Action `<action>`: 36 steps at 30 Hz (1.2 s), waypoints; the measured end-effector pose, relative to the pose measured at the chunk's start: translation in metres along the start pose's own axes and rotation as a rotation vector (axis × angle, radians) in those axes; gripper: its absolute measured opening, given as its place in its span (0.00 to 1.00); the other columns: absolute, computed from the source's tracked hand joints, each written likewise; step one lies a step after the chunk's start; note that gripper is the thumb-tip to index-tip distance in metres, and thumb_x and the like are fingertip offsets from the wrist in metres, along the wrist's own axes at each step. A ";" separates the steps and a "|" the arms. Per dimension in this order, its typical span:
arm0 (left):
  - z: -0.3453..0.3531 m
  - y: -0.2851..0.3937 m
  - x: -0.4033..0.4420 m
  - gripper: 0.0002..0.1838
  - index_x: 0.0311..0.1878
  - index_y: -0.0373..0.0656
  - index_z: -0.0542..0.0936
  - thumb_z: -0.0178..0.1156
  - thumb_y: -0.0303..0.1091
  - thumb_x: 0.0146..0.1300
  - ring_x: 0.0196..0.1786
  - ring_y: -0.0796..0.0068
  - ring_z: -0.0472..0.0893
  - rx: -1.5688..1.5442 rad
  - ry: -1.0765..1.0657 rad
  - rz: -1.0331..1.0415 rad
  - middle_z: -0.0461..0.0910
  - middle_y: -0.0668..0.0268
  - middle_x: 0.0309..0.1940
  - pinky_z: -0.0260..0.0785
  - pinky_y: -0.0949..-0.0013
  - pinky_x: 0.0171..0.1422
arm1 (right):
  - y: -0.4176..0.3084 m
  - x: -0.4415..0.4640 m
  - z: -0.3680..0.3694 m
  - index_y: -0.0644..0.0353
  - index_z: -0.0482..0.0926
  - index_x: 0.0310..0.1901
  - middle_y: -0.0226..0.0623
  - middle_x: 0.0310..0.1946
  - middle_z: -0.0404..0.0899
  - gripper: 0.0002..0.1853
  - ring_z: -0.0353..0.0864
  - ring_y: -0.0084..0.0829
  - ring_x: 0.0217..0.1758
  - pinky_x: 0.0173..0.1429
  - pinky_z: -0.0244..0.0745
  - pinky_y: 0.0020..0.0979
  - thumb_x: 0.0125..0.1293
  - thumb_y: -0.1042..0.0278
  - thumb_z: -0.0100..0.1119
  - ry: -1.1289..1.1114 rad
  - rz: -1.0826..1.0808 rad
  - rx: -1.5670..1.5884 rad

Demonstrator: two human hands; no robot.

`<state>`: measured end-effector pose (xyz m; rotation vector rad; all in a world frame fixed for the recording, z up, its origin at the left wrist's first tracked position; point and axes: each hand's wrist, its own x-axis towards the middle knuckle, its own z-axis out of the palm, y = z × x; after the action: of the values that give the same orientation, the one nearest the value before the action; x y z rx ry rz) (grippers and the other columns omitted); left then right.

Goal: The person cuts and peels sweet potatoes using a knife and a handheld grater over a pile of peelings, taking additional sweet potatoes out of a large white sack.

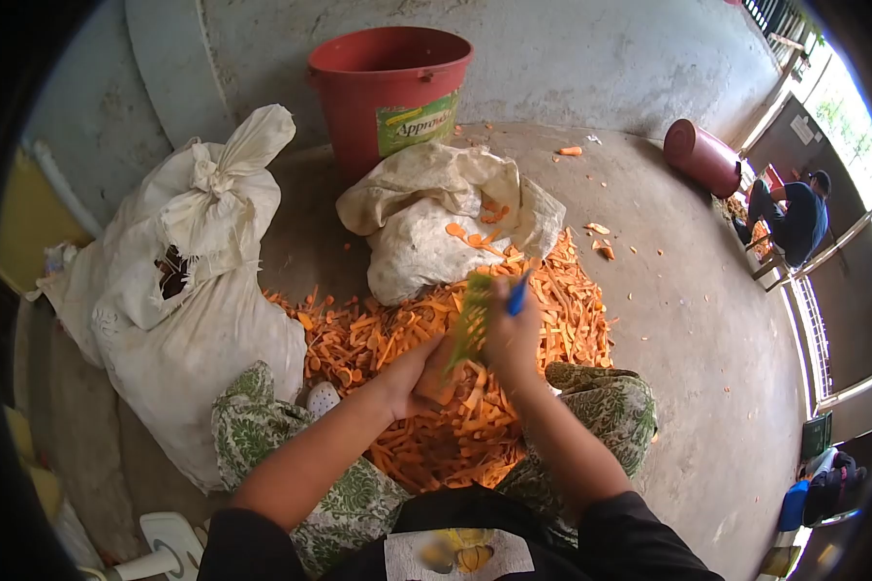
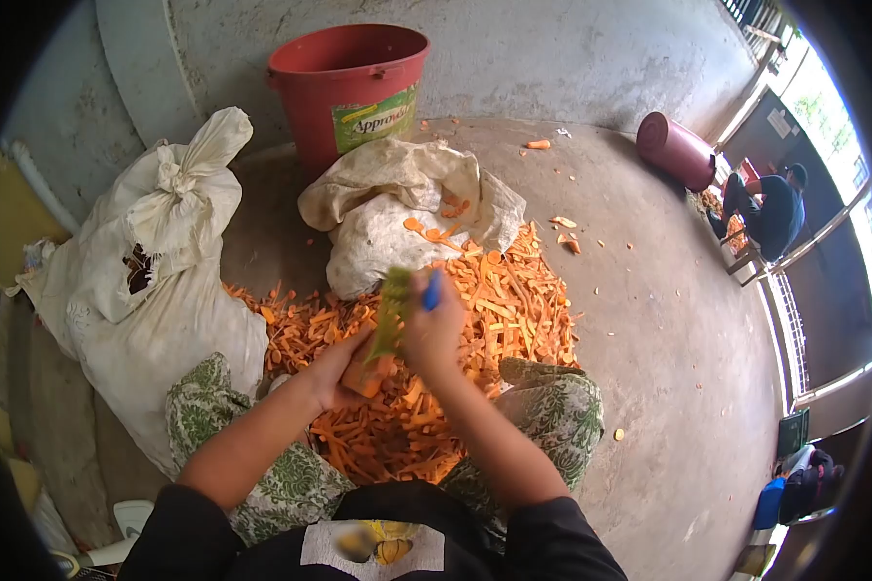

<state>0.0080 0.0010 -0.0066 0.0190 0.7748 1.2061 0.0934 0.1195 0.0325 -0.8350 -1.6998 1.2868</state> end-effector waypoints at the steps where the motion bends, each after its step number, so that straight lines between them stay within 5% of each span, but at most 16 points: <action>1: 0.001 0.001 0.000 0.24 0.48 0.39 0.69 0.40 0.52 0.66 0.31 0.70 0.79 -0.067 -0.056 0.021 0.76 0.62 0.32 0.76 0.68 0.34 | -0.012 -0.015 0.004 0.63 0.73 0.35 0.37 0.19 0.74 0.11 0.70 0.27 0.20 0.26 0.65 0.30 0.65 0.63 0.48 -0.027 -0.041 -0.124; 6: 0.001 -0.007 0.007 0.20 0.48 0.41 0.70 0.40 0.49 0.67 0.30 0.73 0.78 0.002 -0.040 0.135 0.77 0.63 0.34 0.75 0.70 0.31 | 0.007 -0.019 0.010 0.66 0.72 0.33 0.49 0.18 0.71 0.12 0.72 0.41 0.20 0.26 0.65 0.35 0.63 0.64 0.52 0.011 -0.118 -0.268; 11: 0.023 -0.007 -0.019 0.24 0.48 0.38 0.69 0.36 0.51 0.68 0.31 0.71 0.78 0.333 -0.018 -0.039 0.76 0.60 0.33 0.74 0.68 0.33 | 0.038 0.053 -0.026 0.63 0.74 0.29 0.31 0.16 0.72 0.15 0.67 0.23 0.16 0.22 0.61 0.29 0.67 0.62 0.46 0.369 0.175 -0.185; 13: 0.023 -0.010 -0.018 0.26 0.48 0.37 0.68 0.35 0.52 0.68 0.31 0.70 0.78 0.319 -0.067 -0.065 0.76 0.59 0.32 0.75 0.67 0.33 | 0.037 0.067 -0.045 0.63 0.74 0.29 0.31 0.17 0.71 0.14 0.66 0.20 0.17 0.22 0.61 0.25 0.67 0.63 0.45 0.414 0.299 -0.146; 19: -0.001 -0.008 0.006 0.22 0.47 0.39 0.70 0.39 0.49 0.68 0.31 0.73 0.78 -0.046 0.057 0.120 0.76 0.63 0.32 0.74 0.66 0.32 | -0.002 -0.008 0.006 0.62 0.73 0.32 0.39 0.19 0.74 0.07 0.74 0.31 0.21 0.28 0.67 0.35 0.62 0.67 0.51 0.024 -0.023 -0.117; 23: 0.011 -0.012 -0.001 0.20 0.45 0.41 0.71 0.38 0.48 0.68 0.28 0.76 0.78 0.142 0.133 0.128 0.77 0.65 0.32 0.74 0.68 0.29 | -0.008 -0.023 0.009 0.63 0.73 0.33 0.34 0.22 0.76 0.13 0.73 0.24 0.24 0.31 0.68 0.28 0.66 0.61 0.47 -0.056 -0.110 -0.468; 25: 0.012 -0.007 -0.005 0.20 0.46 0.40 0.71 0.39 0.48 0.68 0.30 0.75 0.79 0.250 0.113 0.088 0.77 0.64 0.33 0.75 0.68 0.31 | 0.011 -0.006 0.007 0.60 0.75 0.38 0.48 0.24 0.77 0.09 0.77 0.47 0.28 0.30 0.68 0.41 0.54 0.73 0.56 0.034 -0.026 -0.413; 28: 0.029 -0.011 -0.019 0.21 0.49 0.39 0.69 0.39 0.48 0.68 0.33 0.74 0.79 0.387 0.069 0.043 0.77 0.63 0.35 0.76 0.68 0.34 | 0.039 0.053 -0.028 0.61 0.75 0.35 0.35 0.20 0.76 0.12 0.73 0.23 0.20 0.23 0.67 0.29 0.67 0.63 0.44 0.302 0.178 -0.286; 31: 0.032 -0.009 -0.027 0.25 0.52 0.37 0.67 0.41 0.50 0.67 0.39 0.71 0.79 0.402 -0.001 0.009 0.76 0.60 0.36 0.76 0.65 0.37 | 0.032 0.063 -0.042 0.65 0.74 0.31 0.30 0.17 0.71 0.15 0.67 0.20 0.18 0.23 0.61 0.26 0.67 0.63 0.44 0.360 0.274 -0.096; 36: 0.009 -0.002 -0.007 0.22 0.47 0.38 0.70 0.42 0.49 0.66 0.32 0.66 0.79 0.028 0.053 0.039 0.76 0.62 0.33 0.76 0.63 0.36 | -0.009 0.009 -0.004 0.63 0.70 0.28 0.27 0.16 0.65 0.15 0.62 0.20 0.19 0.25 0.61 0.27 0.66 0.59 0.47 0.041 0.191 -0.004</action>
<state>0.0139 -0.0022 0.0027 0.0253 0.8404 1.2365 0.0929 0.1265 0.0440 -1.0394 -1.6216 1.3834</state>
